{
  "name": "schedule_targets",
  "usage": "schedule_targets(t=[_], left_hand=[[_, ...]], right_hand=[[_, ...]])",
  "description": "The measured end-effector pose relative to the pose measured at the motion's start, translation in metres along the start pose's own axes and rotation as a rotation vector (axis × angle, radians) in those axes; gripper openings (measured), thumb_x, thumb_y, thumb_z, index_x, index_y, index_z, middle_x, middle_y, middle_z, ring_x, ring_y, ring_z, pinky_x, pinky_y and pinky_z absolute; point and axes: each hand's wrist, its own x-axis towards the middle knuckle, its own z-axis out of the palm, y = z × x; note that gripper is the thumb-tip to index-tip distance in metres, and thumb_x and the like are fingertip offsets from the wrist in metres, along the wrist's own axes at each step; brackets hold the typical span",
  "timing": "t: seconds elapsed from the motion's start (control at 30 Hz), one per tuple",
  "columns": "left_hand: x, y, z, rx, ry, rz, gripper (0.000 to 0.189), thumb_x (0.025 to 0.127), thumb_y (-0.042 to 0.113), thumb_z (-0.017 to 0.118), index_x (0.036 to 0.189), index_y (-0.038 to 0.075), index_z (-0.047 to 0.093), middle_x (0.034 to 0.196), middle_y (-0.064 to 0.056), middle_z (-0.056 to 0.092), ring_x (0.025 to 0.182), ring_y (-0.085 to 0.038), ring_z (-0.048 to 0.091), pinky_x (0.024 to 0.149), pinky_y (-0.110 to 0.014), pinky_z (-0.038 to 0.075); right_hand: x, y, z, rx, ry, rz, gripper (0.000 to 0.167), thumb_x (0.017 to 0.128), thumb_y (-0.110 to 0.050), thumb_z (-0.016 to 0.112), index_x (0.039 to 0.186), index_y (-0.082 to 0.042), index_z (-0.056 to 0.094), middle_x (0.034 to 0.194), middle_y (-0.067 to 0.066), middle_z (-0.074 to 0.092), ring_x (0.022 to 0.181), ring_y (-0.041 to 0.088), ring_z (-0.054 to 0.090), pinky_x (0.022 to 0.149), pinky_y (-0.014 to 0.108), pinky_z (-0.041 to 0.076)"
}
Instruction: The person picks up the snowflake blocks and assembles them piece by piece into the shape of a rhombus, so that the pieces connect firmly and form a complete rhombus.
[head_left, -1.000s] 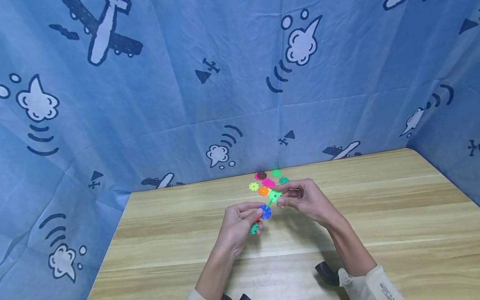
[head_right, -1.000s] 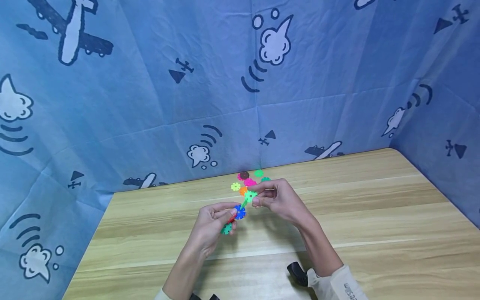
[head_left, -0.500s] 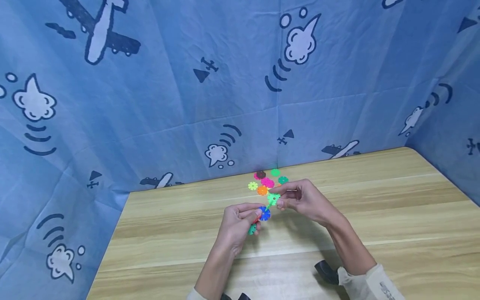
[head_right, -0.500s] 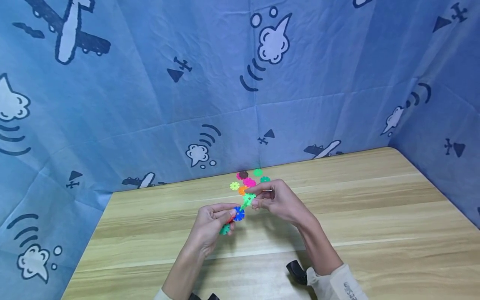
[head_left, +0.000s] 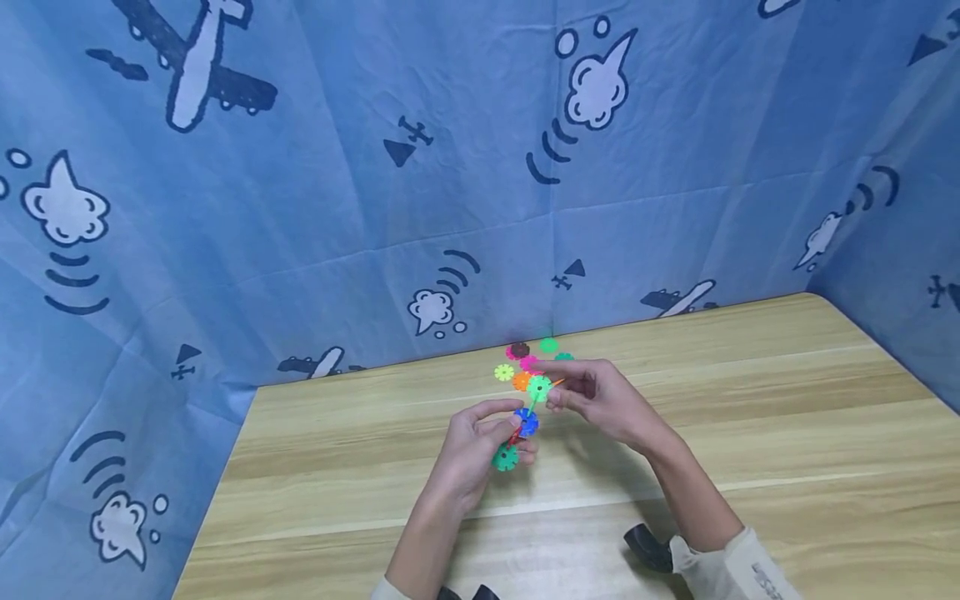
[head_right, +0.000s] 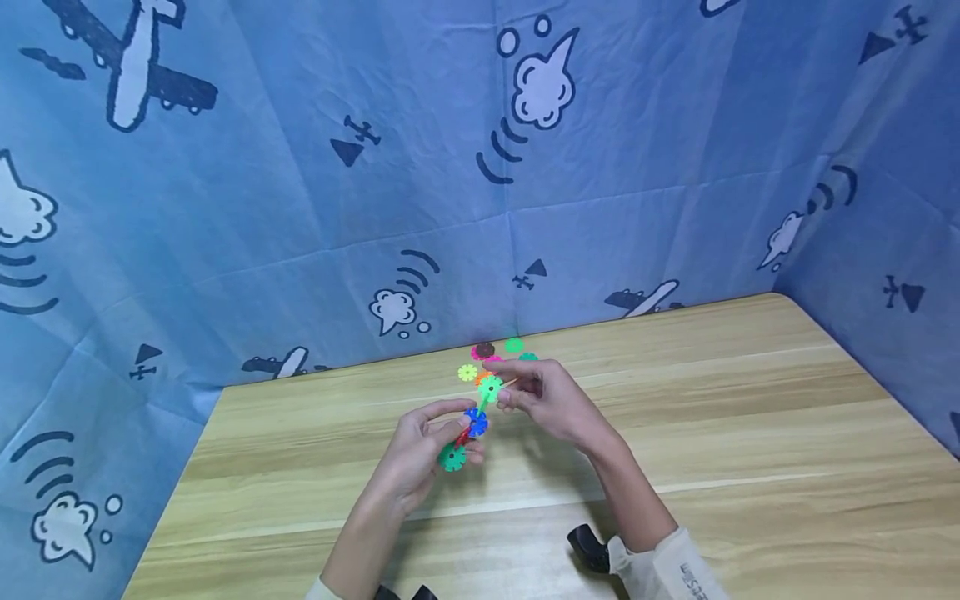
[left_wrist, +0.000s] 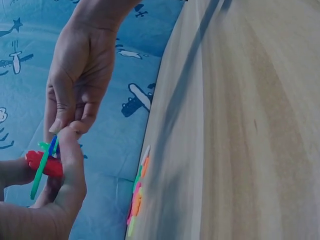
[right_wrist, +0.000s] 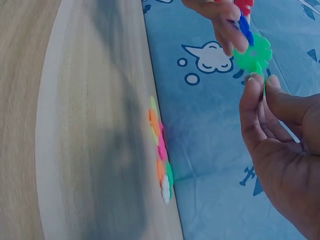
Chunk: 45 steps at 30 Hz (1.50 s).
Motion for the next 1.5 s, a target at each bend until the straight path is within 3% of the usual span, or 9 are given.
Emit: schedule_targets(t=[0.27,0.43,0.63,0.7,0.9,1.07,1.2,1.33,1.5], left_hand=[[0.0,0.002,-0.007,-0.037,0.005,0.021,0.042,0.103,-0.008,0.059,0.145,-0.011,0.055,0.113,-0.021,0.077,0.095,-0.022,0.079,0.09,-0.037,0.069],[-0.001,0.003,-0.009,-0.06,-0.026,0.006,0.059,0.101,-0.01,0.055,0.158,-0.002,0.044,0.113,-0.014,0.071,0.099,-0.024,0.076,0.097,-0.049,0.067],[-0.001,0.006,-0.007,-0.14,-0.062,-0.014,0.073,0.1,-0.012,0.048,0.167,0.008,0.031,0.113,-0.013,0.059,0.105,-0.025,0.066,0.101,-0.064,0.062],[-0.002,0.007,-0.007,-0.151,-0.063,-0.02,0.072,0.102,-0.009,0.049,0.168,0.01,0.029,0.11,-0.011,0.057,0.106,-0.025,0.064,0.099,-0.066,0.061],[-0.002,0.008,-0.007,-0.182,-0.063,-0.029,0.056,0.112,0.014,0.049,0.165,0.007,0.032,0.106,-0.01,0.057,0.11,-0.032,0.066,0.097,-0.07,0.06],[-0.002,0.01,-0.006,-0.228,-0.053,-0.053,0.046,0.114,0.027,0.046,0.156,0.009,0.04,0.122,-0.016,0.051,0.106,-0.035,0.069,0.095,-0.074,0.059],[-0.001,0.01,-0.007,-0.207,-0.055,-0.049,0.039,0.116,0.029,0.041,0.149,0.007,0.043,0.13,-0.023,0.049,0.105,-0.036,0.07,0.092,-0.072,0.061],[-0.001,0.009,-0.006,-0.177,-0.05,-0.048,0.031,0.117,0.026,0.039,0.138,0.005,0.048,0.122,-0.02,0.054,0.103,-0.034,0.071,0.088,-0.07,0.063],[-0.001,0.009,-0.006,-0.158,-0.042,-0.065,0.034,0.117,0.025,0.039,0.144,0.007,0.049,0.113,-0.014,0.057,0.098,-0.03,0.071,0.086,-0.069,0.064]], right_hand=[[0.005,0.006,0.0,-0.141,0.102,0.035,0.036,0.102,0.002,0.069,0.138,0.005,0.068,0.131,0.027,0.073,0.11,0.041,0.075,0.095,0.041,0.067],[0.016,0.014,0.007,-0.239,0.072,0.045,0.033,0.102,0.003,0.067,0.134,0.008,0.068,0.136,0.027,0.07,0.125,0.044,0.069,0.104,0.049,0.063],[0.03,0.019,0.009,-0.436,0.051,0.146,0.042,0.1,0.001,0.069,0.142,0.005,0.063,0.136,0.029,0.068,0.11,0.04,0.072,0.093,0.05,0.065],[0.034,0.021,0.009,-0.495,0.035,0.166,0.044,0.099,0.002,0.07,0.142,0.008,0.061,0.134,0.031,0.067,0.107,0.039,0.07,0.094,0.052,0.063],[0.035,0.028,0.013,-0.574,-0.032,0.186,0.048,0.098,0.003,0.071,0.142,0.014,0.057,0.146,0.038,0.053,0.134,0.053,0.057,0.117,0.066,0.05],[0.034,0.029,0.016,-0.595,-0.005,0.201,0.042,0.095,0.007,0.071,0.135,0.01,0.062,0.13,0.03,0.059,0.113,0.04,0.064,0.107,0.058,0.058],[0.034,0.031,0.015,-0.591,0.006,0.233,0.034,0.093,0.009,0.072,0.126,0.007,0.065,0.112,0.021,0.063,0.098,0.031,0.06,0.093,0.049,0.06],[0.033,0.031,0.015,-0.614,0.013,0.267,0.019,0.095,0.006,0.072,0.113,0.001,0.067,0.102,0.014,0.067,0.092,0.027,0.06,0.086,0.045,0.059],[0.031,0.032,0.018,-0.666,0.04,0.281,0.012,0.095,0.006,0.072,0.102,-0.003,0.07,0.102,0.013,0.064,0.091,0.027,0.059,0.084,0.044,0.059]])
